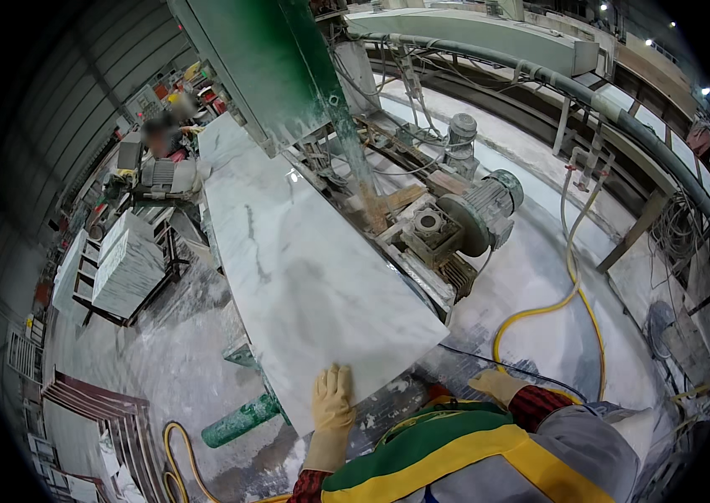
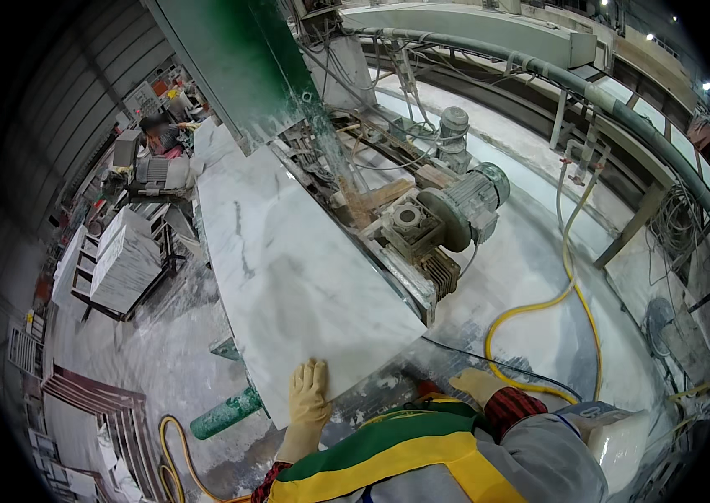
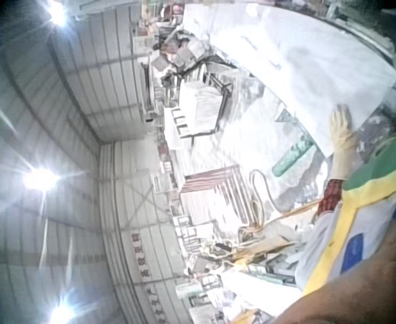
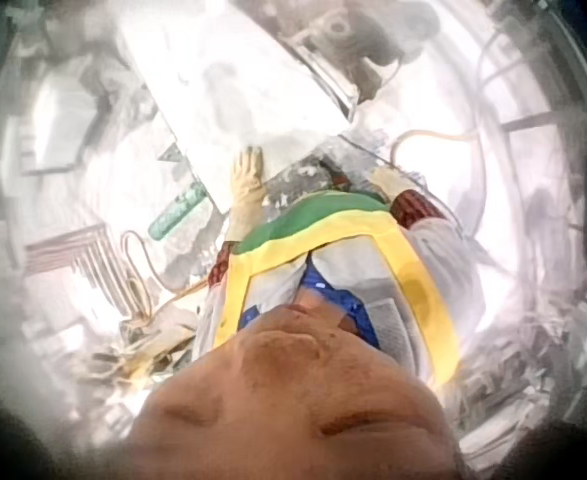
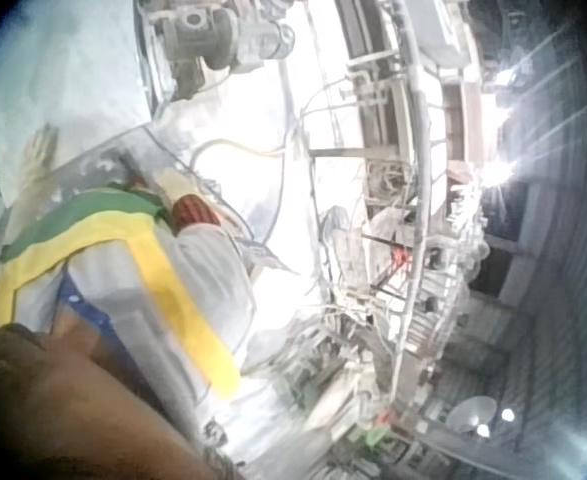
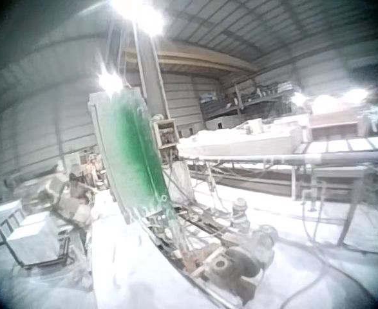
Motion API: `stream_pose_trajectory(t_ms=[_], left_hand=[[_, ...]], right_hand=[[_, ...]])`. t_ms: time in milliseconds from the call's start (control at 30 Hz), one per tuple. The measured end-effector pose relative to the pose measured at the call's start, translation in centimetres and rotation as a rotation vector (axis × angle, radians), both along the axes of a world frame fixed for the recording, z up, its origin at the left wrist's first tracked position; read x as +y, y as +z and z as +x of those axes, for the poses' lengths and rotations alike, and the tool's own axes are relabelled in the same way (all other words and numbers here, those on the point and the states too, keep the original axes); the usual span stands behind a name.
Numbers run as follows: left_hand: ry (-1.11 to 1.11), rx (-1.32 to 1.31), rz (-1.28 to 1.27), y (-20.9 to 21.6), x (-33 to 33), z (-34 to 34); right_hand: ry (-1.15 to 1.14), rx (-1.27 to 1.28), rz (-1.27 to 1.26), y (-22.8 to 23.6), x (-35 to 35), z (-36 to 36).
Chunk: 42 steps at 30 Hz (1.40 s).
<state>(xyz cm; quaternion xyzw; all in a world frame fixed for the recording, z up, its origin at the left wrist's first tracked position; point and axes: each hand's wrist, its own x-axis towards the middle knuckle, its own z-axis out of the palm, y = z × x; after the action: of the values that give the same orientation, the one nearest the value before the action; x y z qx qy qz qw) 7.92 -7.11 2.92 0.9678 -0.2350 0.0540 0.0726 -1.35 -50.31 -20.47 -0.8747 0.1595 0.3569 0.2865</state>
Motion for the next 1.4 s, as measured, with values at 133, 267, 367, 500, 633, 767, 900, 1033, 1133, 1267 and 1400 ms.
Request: stream_pose_trajectory(t_ms=[133,267,367,500,633,767,900,1033,1133,1267,1400], left_hand=[[-0.008,0.001,0.011,0.2,0.3,-0.2],[-0.031,-0.058,-0.001,-1.3,0.7,0.4],[-0.036,-0.056,0.011,-1.2,0.8,0.7],[-0.017,-0.033,0.031,-1.3,0.9,0.8],[-0.025,-0.005,-0.011,-0.6,0.8,0.8],[-0.09,-0.022,0.029,-2.0,1.9,1.9],[-0.08,-0.017,0.07,-1.8,1.7,2.5],[-0.088,0.003,0.068,-1.5,1.8,2.6],[-0.081,-0.018,0.066,-1.9,2.0,2.8],[-0.098,-0.024,0.048,-1.8,2.0,3.2],[-0.111,-0.048,0.02,-1.9,2.2,3.4]], right_hand=[[-0.033,-0.024,0.03,2.2,0.6,-0.3],[-0.044,-0.027,0.0,1.6,0.3,-0.6],[-0.043,-0.01,-0.011,0.5,0.1,-0.7],[-0.067,0.011,-0.006,1.4,0.3,-0.6],[-0.057,-0.03,0.013,2.2,0.5,-0.8],[-0.044,-0.049,0.002,1.1,0.1,-1.0],[0.04,-0.089,0.005,0.7,0.1,-0.4],[0.021,-0.067,-0.026,2.9,1.7,0.8],[-0.02,-0.045,0.036,6.1,3.3,1.6],[-0.019,-0.012,0.074,8.2,3.5,2.0],[-0.015,-0.04,0.067,8.1,3.1,1.6]])
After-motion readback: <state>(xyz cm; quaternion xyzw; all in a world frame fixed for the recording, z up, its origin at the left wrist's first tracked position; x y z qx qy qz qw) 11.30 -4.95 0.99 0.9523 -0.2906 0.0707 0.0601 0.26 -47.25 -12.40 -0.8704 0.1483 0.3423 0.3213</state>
